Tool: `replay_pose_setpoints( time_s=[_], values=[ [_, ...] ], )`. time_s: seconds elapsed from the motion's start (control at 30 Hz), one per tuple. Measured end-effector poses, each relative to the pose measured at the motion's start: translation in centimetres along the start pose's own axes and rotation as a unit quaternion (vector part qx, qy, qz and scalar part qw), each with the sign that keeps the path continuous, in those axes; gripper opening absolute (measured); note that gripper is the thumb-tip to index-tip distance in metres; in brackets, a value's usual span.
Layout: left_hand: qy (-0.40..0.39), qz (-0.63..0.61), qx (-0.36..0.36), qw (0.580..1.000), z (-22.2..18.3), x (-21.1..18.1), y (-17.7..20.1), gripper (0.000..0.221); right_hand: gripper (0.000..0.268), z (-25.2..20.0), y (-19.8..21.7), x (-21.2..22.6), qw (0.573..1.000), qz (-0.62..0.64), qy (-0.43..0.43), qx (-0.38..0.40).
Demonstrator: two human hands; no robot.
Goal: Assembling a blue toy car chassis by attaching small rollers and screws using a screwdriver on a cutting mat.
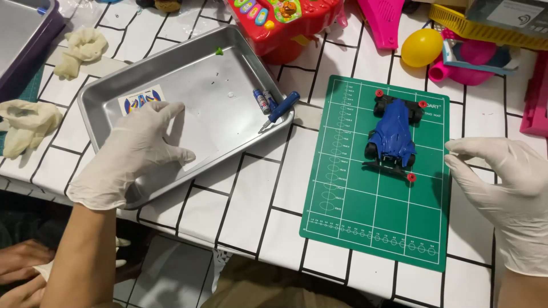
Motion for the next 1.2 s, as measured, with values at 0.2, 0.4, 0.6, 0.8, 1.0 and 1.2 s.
replay_pose_setpoints(
  time_s=[0.2,0.4,0.6,0.8,1.0,1.2],
  values=[
    [0.052,-0.090,0.038,0.994,1.0,-3.0,2.3,0.115,0.022,0.1,0.0,0.2,1.000,-0.011,-0.004,0.000],
    [-0.091,-0.128,-0.196,0.968,6.9,-1.1,-1.0,0.019,0.024,0.0,-0.2,-0.3,1.000,-0.012,0.008,0.001],
    [-0.093,-0.315,-0.155,0.932,5.9,-2.5,5.9,0.050,0.023,-0.1,-0.1,-0.8,1.000,0.001,0.015,-0.010],
    [0.173,-0.165,0.093,0.967,0.0,-1.1,8.2,0.015,0.019,0.2,0.2,0.2,1.000,-0.015,0.018,-0.015],
    [0.143,-0.032,0.048,0.988,0.8,3.8,2.7,0.024,0.022,0.3,0.1,0.6,1.000,-0.009,0.018,-0.013],
    [0.107,0.015,0.013,0.994,0.5,3.8,2.3,0.011,0.022,-0.1,-0.3,-0.9,0.999,-0.013,0.045,-0.024]
  ],
)
Point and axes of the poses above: each hand's wrist, its own z-axis towards the middle knuckle, its own y-axis out of the back of the hand, x = y × z, the point moved 2 cm from there along z, towards the middle knuckle
